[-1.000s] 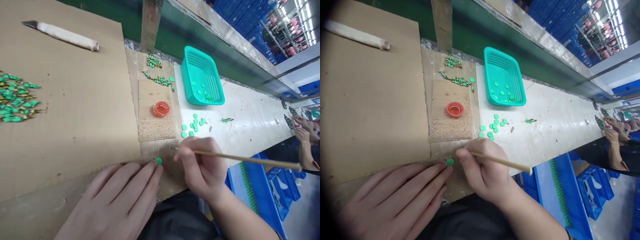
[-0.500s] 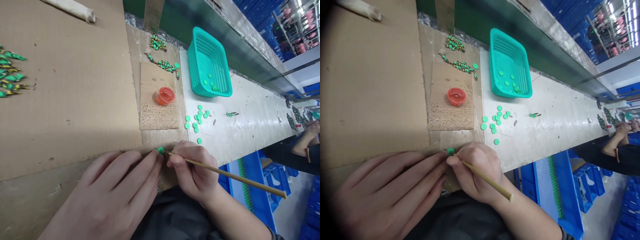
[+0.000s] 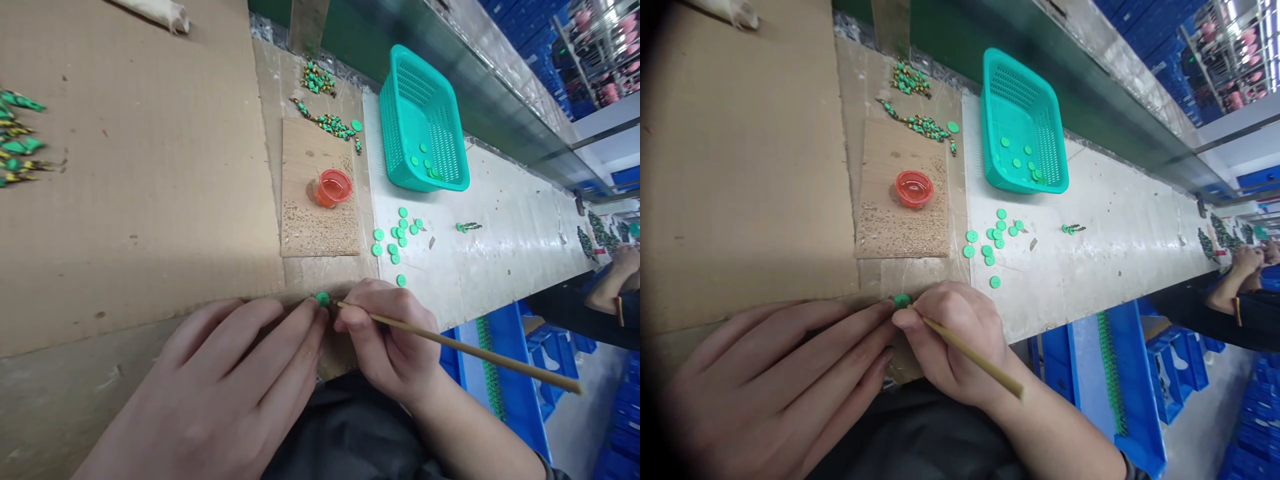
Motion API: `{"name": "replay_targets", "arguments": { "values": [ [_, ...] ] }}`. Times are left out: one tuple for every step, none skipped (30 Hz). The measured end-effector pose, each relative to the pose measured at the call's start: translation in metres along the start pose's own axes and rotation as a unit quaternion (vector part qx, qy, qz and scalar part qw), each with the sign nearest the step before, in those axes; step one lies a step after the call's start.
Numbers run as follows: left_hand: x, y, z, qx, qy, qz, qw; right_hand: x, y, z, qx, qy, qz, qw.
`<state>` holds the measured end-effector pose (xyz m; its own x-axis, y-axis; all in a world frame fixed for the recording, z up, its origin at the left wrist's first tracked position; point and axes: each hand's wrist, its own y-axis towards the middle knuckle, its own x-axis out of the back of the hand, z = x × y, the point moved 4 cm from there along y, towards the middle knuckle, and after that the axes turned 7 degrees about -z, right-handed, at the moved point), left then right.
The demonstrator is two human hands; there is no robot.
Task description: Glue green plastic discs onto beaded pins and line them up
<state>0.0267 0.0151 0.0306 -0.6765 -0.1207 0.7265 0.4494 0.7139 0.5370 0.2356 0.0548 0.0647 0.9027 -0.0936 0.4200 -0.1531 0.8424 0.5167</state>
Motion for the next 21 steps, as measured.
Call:
{"name": "replay_targets", "arguments": {
  "values": [
    [0.0,0.0,0.0,-0.001,0.0,-0.002,1.0,0.003,0.0,0.002,0.002,0.003,-0.009,1.0],
    [-0.001,0.001,0.001,-0.001,0.002,0.0,1.0,0.006,0.002,0.004,0.002,0.005,-0.021,1.0],
    [-0.002,0.001,0.001,-0.004,0.005,0.0,1.0,0.01,0.006,0.006,0.0,0.001,-0.034,0.999],
    [-0.002,0.002,0.001,-0.008,0.01,0.002,1.0,0.014,0.012,0.007,-0.003,-0.008,-0.047,0.999],
    [-0.003,0.003,0.001,-0.014,0.015,0.002,1.0,0.017,0.02,0.008,-0.008,-0.023,-0.059,0.998],
    [-0.003,0.004,0.001,-0.019,0.019,0.004,1.0,0.02,0.03,0.007,-0.011,-0.041,-0.072,0.997],
    [-0.004,0.004,0.001,-0.025,0.02,0.001,0.999,0.023,0.042,0.006,-0.01,-0.06,-0.089,0.994],
    [-0.004,0.005,0.001,-0.03,0.017,-0.005,0.999,0.024,0.055,0.004,-0.005,-0.077,-0.105,0.991],
    [-0.004,0.006,0.001,-0.033,0.013,-0.017,0.999,0.024,0.068,0.001,0.005,-0.089,-0.119,0.989],
    [-0.005,0.007,0.001,-0.038,0.01,-0.026,0.999,0.022,0.081,-0.004,0.014,-0.094,-0.125,0.988],
    [-0.005,0.008,0.002,-0.044,0.008,-0.039,0.998,0.02,0.092,-0.01,0.021,-0.095,-0.121,0.988],
    [-0.006,0.009,0.002,-0.048,0.007,-0.05,0.998,0.016,0.102,-0.017,0.024,-0.095,-0.111,0.989],
    [-0.007,0.01,0.003,-0.05,0.006,-0.062,0.997,0.013,0.11,-0.024,0.025,-0.096,-0.097,0.99],
    [-0.008,0.011,0.003,-0.048,0.003,-0.072,0.996,0.009,0.116,-0.031,0.024,-0.1,-0.086,0.991],
    [-0.008,0.012,0.004,-0.044,-0.003,-0.083,0.996,0.007,0.119,-0.037,0.023,-0.105,-0.079,0.991],
    [-0.009,0.012,0.005,-0.038,-0.009,-0.089,0.995,0.004,0.121,-0.042,0.023,-0.109,-0.076,0.991],
    [-0.009,0.013,0.005,-0.035,-0.012,-0.095,0.995,0.002,0.121,-0.046,0.024,-0.111,-0.073,0.991],
    [-0.009,0.013,0.005,-0.034,-0.013,-0.096,0.995,0.001,0.12,-0.048,0.025,-0.111,-0.07,0.991],
    [-0.01,0.012,0.005,-0.035,-0.013,-0.099,0.994,-0.001,0.12,-0.05,0.026,-0.109,-0.065,0.992],
    [-0.01,0.012,0.005,-0.035,-0.013,-0.1,0.994,-0.002,0.119,-0.05,0.028,-0.106,-0.061,0.992],
    [-0.01,0.012,0.005,-0.033,-0.015,-0.101,0.994,-0.004,0.118,-0.05,0.03,-0.102,-0.057,0.993]
  ]
}}
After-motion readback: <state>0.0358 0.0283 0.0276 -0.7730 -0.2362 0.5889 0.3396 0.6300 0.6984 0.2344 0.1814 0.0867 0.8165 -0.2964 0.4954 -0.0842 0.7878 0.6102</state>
